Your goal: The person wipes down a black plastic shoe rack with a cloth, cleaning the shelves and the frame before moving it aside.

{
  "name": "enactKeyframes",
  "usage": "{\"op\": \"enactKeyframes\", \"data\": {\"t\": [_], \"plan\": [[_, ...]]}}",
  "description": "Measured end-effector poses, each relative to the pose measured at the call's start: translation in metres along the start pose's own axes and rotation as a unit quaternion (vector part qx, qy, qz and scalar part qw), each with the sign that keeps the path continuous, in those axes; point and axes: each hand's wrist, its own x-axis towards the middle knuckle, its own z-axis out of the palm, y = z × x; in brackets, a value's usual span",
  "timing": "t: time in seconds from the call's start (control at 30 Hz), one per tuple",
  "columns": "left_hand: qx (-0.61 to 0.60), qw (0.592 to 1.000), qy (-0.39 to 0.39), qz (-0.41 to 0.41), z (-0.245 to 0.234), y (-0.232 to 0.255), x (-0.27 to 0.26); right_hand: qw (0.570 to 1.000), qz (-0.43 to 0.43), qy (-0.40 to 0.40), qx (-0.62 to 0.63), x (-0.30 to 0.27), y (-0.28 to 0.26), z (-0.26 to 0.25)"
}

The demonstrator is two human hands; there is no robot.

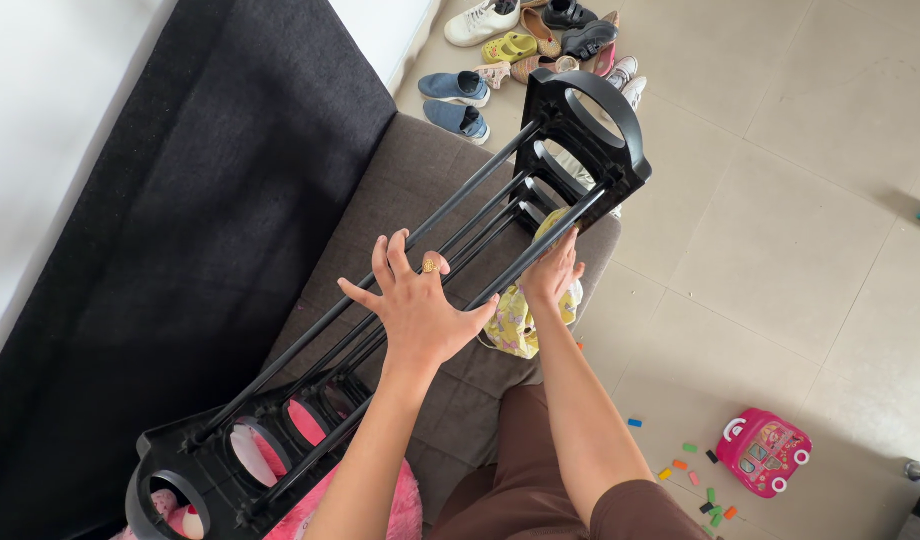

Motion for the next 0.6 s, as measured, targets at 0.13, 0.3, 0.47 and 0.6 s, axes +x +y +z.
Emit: {"op": "enactKeyframes", "data": {"t": [0.13,0.3,0.47,0.6], "plan": [[0.004,1.0,-0.017,-0.011,-0.002,-0.001,0.002,0.996,0.044,-0.007,0.079,-0.002,-0.006,-0.015],[0.007,1.0,-0.014,-0.012,-0.006,-0.006,0.008,0.992,-0.104,-0.054,0.037,-0.029,0.027,-0.023],[0.008,1.0,-0.011,-0.003,-0.003,-0.007,0.01,0.994,-0.071,-0.072,0.045,-0.039,0.0,-0.049],[0.007,1.0,-0.005,-0.006,-0.004,-0.006,0.008,0.998,-0.059,-0.028,-0.001,-0.016,-0.024,-0.059]]}}
